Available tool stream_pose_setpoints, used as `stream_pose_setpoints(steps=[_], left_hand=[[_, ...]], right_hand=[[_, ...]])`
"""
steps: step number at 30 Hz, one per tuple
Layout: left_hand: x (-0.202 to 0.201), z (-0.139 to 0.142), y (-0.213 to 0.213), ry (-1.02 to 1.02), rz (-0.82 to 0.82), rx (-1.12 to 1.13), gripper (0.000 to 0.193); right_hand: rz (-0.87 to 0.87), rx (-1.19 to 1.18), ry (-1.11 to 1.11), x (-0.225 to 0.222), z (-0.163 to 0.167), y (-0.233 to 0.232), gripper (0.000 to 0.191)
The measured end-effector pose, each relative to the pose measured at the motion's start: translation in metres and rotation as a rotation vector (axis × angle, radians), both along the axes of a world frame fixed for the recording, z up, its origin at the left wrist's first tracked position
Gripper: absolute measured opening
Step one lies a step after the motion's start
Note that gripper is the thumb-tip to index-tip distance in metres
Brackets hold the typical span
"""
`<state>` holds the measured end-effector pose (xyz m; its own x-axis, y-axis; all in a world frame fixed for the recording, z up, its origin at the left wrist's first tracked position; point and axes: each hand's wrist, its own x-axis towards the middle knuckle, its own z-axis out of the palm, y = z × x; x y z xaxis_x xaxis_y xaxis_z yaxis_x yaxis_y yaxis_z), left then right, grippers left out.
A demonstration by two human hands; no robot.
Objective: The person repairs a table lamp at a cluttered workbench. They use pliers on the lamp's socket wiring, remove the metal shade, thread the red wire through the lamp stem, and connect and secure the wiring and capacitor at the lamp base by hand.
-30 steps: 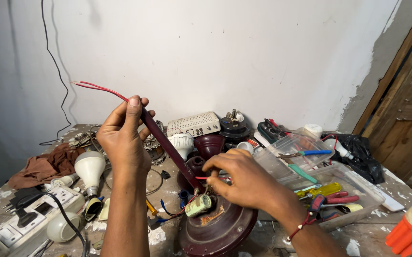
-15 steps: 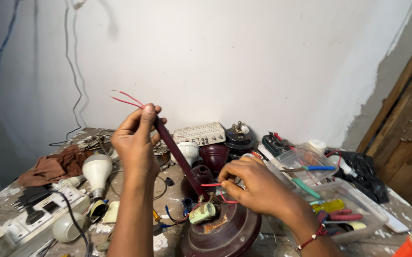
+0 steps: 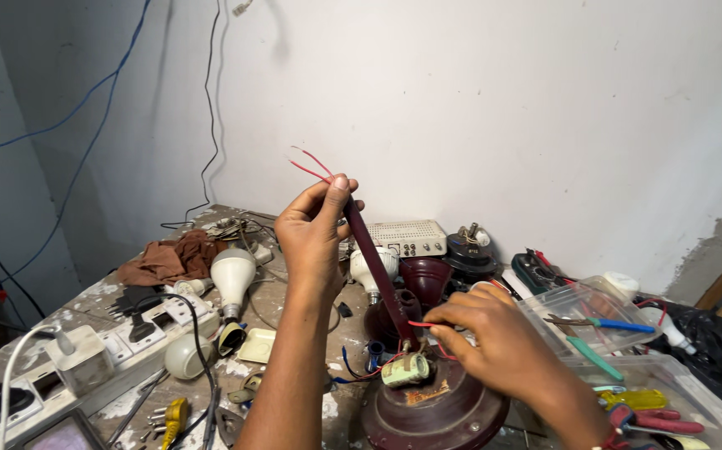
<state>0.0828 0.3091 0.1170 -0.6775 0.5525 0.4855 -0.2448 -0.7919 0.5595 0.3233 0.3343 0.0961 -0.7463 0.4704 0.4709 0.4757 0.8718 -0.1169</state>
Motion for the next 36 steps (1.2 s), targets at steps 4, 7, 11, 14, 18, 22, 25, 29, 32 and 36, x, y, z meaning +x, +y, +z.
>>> stream_pose_setpoints(steps=[4, 7, 11, 14, 18, 22, 25, 29, 32, 36], left_hand=[[-0.001, 0.000, 0.000, 0.012, 0.005, -0.002, 0.028], [-0.001, 0.000, 0.000, 0.005, 0.010, -0.006, 0.028], [-0.001, 0.001, -0.002, 0.005, 0.003, -0.018, 0.028], [-0.001, 0.001, -0.003, 0.003, 0.017, -0.034, 0.029], [0.000, 0.002, -0.003, -0.007, 0.016, -0.029, 0.029], [0.000, 0.000, -0.001, -0.006, 0.022, -0.035, 0.028], [-0.002, 0.002, -0.001, -0.021, 0.021, -0.044, 0.024], [-0.002, 0.001, -0.005, 0.010, 0.047, -0.069, 0.022], [0.001, 0.003, -0.005, 0.007, 0.053, -0.063, 0.022], [0.005, 0.002, -0.005, 0.021, 0.063, -0.050, 0.022]], right_hand=[[0.001, -0.014, -0.042, 0.006, 0.008, 0.003, 0.024], [-0.058, -0.080, -0.045, 0.011, 0.017, 0.002, 0.025], [-0.213, -0.179, -0.107, 0.014, 0.024, 0.000, 0.027], [-0.190, -0.165, -0.064, 0.013, 0.022, -0.001, 0.027], [-0.197, -0.097, -0.062, 0.009, 0.013, -0.004, 0.027], [0.052, 0.078, 0.038, -0.001, -0.001, -0.010, 0.021], [0.108, 0.101, 0.042, -0.003, -0.004, -0.008, 0.018], [0.122, 0.090, 0.036, 0.008, 0.003, -0.006, 0.016], [0.084, 0.083, 0.018, 0.015, 0.011, -0.007, 0.015], [-0.002, -0.018, -0.013, 0.030, 0.025, -0.005, 0.018]])
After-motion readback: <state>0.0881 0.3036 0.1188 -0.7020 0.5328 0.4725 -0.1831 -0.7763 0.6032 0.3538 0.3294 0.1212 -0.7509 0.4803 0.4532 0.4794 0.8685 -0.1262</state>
